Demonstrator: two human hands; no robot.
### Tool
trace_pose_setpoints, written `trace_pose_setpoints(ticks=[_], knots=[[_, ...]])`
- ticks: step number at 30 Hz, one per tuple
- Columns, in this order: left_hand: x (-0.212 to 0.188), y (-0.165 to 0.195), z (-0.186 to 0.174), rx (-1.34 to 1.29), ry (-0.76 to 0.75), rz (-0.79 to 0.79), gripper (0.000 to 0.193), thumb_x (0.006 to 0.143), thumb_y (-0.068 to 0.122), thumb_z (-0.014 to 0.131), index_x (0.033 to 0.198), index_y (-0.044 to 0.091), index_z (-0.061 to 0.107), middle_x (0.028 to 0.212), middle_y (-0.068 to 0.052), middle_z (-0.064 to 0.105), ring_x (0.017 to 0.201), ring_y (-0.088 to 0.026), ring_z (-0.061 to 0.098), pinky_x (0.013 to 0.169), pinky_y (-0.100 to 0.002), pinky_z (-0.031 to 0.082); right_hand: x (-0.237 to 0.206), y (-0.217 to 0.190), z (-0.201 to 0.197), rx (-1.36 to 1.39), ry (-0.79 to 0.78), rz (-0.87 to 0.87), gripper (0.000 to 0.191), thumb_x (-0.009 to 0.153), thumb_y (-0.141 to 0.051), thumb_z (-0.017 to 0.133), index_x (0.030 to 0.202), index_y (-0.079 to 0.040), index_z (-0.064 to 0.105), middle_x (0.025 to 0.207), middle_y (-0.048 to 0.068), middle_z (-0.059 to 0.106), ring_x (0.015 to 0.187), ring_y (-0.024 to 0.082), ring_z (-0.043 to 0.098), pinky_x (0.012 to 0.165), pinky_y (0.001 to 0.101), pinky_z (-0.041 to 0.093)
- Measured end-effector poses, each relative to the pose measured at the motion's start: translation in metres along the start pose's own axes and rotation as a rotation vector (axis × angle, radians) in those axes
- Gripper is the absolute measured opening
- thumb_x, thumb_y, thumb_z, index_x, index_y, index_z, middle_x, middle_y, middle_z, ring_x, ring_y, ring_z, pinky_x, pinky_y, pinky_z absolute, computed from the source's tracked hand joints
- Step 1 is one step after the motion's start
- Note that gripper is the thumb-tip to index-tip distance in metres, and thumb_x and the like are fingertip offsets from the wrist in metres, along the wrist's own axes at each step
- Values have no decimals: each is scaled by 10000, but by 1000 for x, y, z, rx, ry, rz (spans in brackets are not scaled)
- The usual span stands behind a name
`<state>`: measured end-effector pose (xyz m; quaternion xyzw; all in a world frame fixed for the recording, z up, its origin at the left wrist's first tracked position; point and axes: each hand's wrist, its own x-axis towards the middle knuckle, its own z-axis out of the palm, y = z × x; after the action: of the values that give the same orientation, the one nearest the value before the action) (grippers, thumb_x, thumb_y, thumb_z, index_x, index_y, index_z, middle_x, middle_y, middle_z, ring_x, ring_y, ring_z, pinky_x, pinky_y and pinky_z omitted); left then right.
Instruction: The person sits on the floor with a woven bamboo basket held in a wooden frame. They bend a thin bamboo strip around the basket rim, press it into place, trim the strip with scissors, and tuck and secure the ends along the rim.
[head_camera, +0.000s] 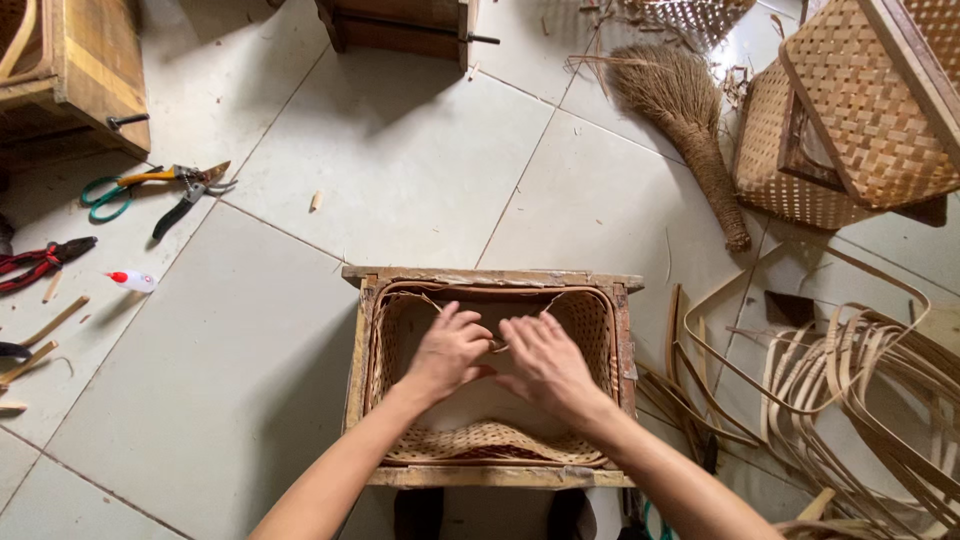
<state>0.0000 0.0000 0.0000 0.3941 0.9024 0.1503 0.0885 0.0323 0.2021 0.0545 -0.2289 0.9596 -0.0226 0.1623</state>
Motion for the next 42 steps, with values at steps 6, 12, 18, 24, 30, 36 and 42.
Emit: trace_pose_setpoints(ticks=[6,12,18,24,30,36,42], knots=[[-40,-70,-42,-18,563,-541,419,665,220,867,1049,96,752,1229,-100,671,1160,-290,605,1039,-443,476,22,-30,43,243,255,-64,653,913,-306,676,1400,59,441,1126,179,666,974,293,647,908,442,506],[-45,-76,-36,-57,536,-588,113,815,125,819,914,113,766,1151,-9,713,1018,-235,682,874,-368,560,44,-39,73,175,222,1,484,867,12,542,1348,-17,495,820,108,645,724,253,623,685,412,513],[-34,-71,-34,17,505,-516,99,764,144,839,836,118,776,1108,-14,707,1054,-231,649,951,-395,516,25,-24,76,306,159,-41,548,796,104,509,1316,-69,523,758,93,632,707,255,611,670,422,503],[-27,-74,-30,95,468,-515,104,742,120,846,817,101,778,1081,-39,699,1095,-227,630,1011,-408,480,30,-21,70,262,142,2,514,828,162,472,1282,-66,549,706,99,629,641,228,596,614,409,516],[-25,-75,-9,31,451,-474,111,726,137,873,790,130,783,1124,-35,709,1126,-213,619,1102,-431,447,15,-8,71,321,-41,56,278,1030,58,425,1228,-86,556,639,91,587,552,216,553,540,393,510],[-20,-89,-8,190,466,-460,134,725,171,882,783,114,777,1151,-56,709,1171,-252,599,1117,-464,416,35,-14,85,241,61,4,540,816,196,412,1269,-75,530,682,78,588,633,201,561,575,385,488],[-30,-99,-26,193,442,-446,137,778,159,871,862,93,786,1243,-59,706,1264,-267,569,1194,-502,374,74,-21,94,243,264,-3,407,818,104,525,1188,-66,538,753,92,627,723,255,603,644,428,497]])
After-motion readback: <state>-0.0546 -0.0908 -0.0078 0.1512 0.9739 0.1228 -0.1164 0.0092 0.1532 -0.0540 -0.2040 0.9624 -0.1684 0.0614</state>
